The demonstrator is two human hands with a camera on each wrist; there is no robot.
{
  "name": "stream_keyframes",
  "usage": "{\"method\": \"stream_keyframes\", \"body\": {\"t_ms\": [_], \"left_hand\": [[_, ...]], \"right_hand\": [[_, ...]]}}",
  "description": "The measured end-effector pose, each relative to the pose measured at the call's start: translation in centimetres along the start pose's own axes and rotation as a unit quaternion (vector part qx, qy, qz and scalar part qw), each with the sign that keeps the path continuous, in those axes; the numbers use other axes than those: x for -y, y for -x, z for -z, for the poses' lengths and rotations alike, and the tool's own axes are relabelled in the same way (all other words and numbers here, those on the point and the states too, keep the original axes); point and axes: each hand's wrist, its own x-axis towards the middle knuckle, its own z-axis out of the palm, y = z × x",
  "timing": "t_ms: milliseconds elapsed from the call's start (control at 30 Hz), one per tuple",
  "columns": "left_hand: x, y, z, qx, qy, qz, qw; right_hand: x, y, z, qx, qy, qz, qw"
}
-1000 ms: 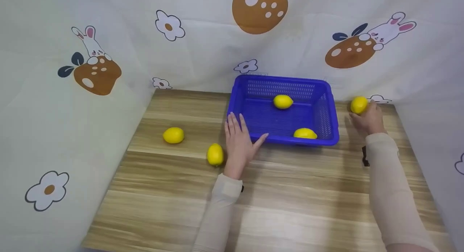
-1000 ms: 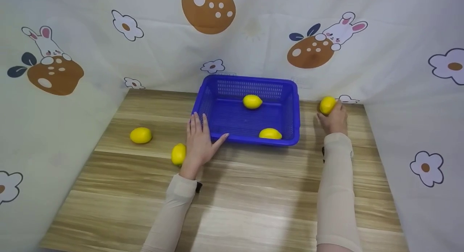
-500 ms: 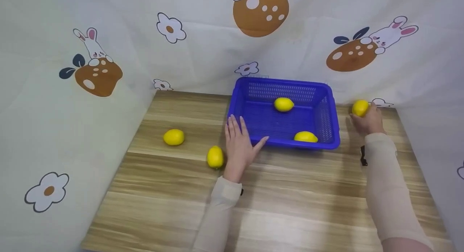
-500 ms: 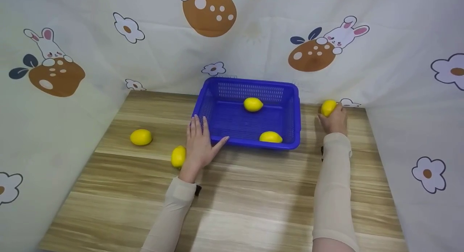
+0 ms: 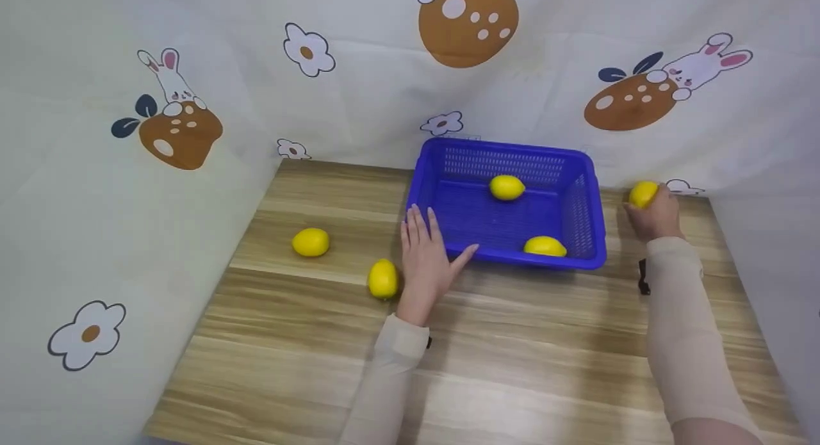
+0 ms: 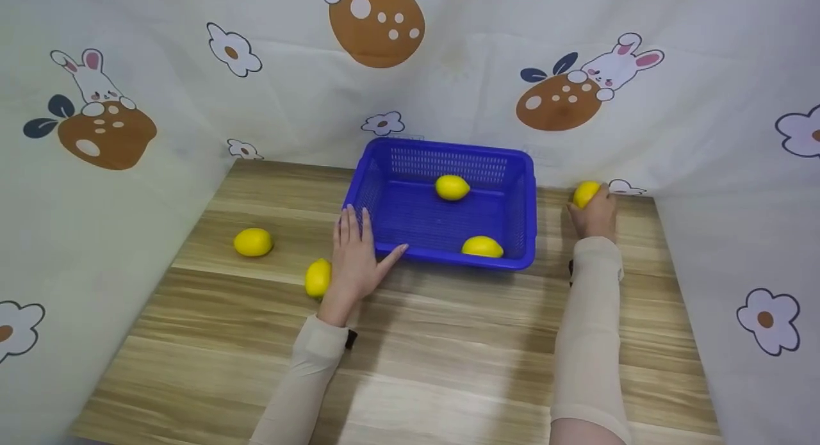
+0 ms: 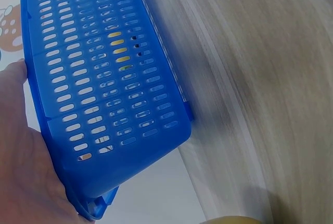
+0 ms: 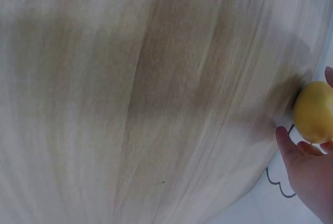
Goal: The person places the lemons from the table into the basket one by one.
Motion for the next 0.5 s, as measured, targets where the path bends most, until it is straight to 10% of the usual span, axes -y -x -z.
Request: {"method": "stream_keyframes", "body": {"t_ms": [500], "left_hand": [[0.0, 0.0, -0.1, -0.005, -0.001, 0.000, 1.0000]], "right_hand": [[0.2, -1.2, -0.1, 0.014, -0.007, -0.020, 0.9997]]}}
